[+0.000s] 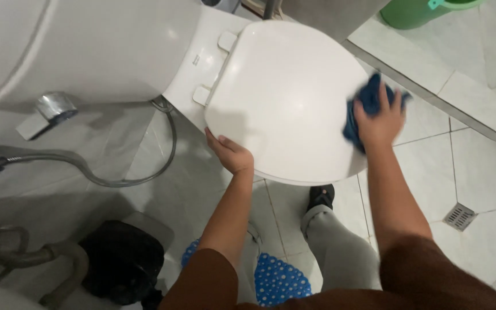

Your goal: The person wets and wrings a blue cloth in the sink, then wipes the sink basin and faucet. They proceed to wipe the toilet seat, lid, and tank, moving a small potted plant and toilet paper roll aside to clean underneath before placing them back.

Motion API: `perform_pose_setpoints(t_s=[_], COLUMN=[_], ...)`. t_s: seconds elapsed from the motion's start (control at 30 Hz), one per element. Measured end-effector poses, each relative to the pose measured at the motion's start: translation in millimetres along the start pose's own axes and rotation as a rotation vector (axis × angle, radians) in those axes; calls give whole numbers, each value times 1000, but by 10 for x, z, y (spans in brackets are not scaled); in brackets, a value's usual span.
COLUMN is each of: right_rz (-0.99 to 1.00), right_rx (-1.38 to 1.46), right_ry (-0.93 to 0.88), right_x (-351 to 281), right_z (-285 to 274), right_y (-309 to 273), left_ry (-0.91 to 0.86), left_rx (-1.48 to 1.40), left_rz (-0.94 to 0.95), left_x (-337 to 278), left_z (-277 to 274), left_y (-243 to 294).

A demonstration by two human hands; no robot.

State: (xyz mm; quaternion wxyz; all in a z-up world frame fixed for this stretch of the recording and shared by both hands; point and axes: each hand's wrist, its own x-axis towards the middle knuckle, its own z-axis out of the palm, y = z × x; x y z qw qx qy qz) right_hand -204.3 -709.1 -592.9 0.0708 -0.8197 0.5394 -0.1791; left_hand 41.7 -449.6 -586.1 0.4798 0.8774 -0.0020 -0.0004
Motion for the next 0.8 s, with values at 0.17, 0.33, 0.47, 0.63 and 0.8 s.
perform_pose_setpoints(t_s=[0.17, 0.33, 0.47, 0.63, 0.8], right_rz=[-69, -361, -654, -440, -128], right_rx=[18, 102, 146, 127, 72], right_ry=[-150, -163, -459, -489, -338], right_x=[636, 281, -476, -268, 728], right_z=[56, -128, -562, -603, 137], right_y=[-1339, -2059, -1760, -1326, -1759], left_ry=[-189, -237, -222, -222, -274], left_rx=[58, 72, 303, 563, 490], left_rz=[-70, -172, 53, 358, 435], left_x=[53, 50, 42, 86, 95], left_z=[-267, -294, -274, -218, -251], left_y=[589, 686, 535, 235, 263])
